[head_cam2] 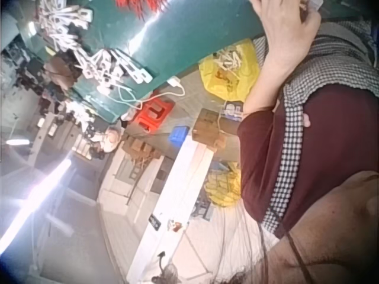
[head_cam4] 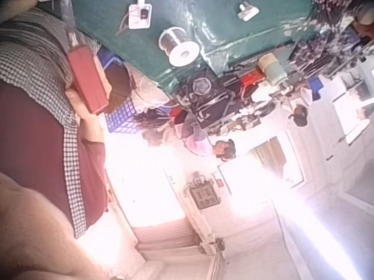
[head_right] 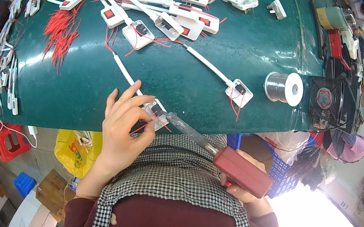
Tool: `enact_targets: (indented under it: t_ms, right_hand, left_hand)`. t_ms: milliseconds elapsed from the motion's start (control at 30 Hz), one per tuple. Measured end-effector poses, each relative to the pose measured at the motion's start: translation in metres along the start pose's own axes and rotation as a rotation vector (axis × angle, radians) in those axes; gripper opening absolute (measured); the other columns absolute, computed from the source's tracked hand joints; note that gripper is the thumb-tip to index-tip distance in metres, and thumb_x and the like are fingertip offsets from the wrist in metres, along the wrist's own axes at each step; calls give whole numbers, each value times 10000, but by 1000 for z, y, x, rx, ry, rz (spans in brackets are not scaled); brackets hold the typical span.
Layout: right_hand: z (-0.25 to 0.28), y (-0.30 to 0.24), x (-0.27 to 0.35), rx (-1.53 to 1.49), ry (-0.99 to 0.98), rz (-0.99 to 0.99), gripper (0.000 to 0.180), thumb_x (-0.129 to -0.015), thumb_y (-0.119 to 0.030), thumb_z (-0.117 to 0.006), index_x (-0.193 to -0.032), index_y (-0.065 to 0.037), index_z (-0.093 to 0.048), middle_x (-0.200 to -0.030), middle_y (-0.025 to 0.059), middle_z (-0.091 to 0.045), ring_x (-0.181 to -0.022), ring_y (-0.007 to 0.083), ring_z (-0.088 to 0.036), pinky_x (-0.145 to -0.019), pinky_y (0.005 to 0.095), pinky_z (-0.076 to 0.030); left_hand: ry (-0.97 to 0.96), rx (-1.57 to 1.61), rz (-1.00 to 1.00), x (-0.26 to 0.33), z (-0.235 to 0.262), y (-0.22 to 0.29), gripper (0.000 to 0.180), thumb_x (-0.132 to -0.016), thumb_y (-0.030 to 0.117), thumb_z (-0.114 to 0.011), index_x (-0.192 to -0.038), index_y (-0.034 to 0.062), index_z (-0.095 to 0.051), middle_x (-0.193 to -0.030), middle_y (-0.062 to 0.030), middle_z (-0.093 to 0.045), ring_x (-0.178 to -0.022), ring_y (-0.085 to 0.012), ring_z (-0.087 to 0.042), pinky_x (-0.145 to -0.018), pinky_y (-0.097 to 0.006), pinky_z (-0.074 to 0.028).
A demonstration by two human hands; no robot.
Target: The person solders wires onto small electrical switch components at a workbench. This is done using a soldering iron and solder wire.
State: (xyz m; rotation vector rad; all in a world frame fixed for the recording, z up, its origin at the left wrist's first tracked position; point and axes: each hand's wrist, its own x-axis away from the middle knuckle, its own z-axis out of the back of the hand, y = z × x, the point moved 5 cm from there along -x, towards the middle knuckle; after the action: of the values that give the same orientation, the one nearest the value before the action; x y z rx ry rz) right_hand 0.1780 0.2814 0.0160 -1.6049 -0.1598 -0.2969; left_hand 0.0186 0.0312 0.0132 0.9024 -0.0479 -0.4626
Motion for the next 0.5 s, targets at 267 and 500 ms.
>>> enact_targets:
  t_ms: [267,500]
  right_hand:
    - [-6,-3,-10,15,-44,45,836,-773,-388,-789,-1382,39,-407,-786,130,-647,-609,160,-598,-534,262,-460]
    - [-5,2,-11,209,-111,170,764,-790,-379,-771,-1343,37,-447,-703,79,-639,-565,138,-594,-528,251,-463]
  left_hand:
    - [-32,211,60,-5,5,-11,124,-737,-39,-668,-826,32,-618,-1128,-107,-640,-1215,-316,-549,-926,-362,-485]
    - [-16,93,24,-5,1,-5,121,-707,-28,-680,-764,32,-592,-1088,-106,-634,-1206,-325,-550,-906,-387,-486]
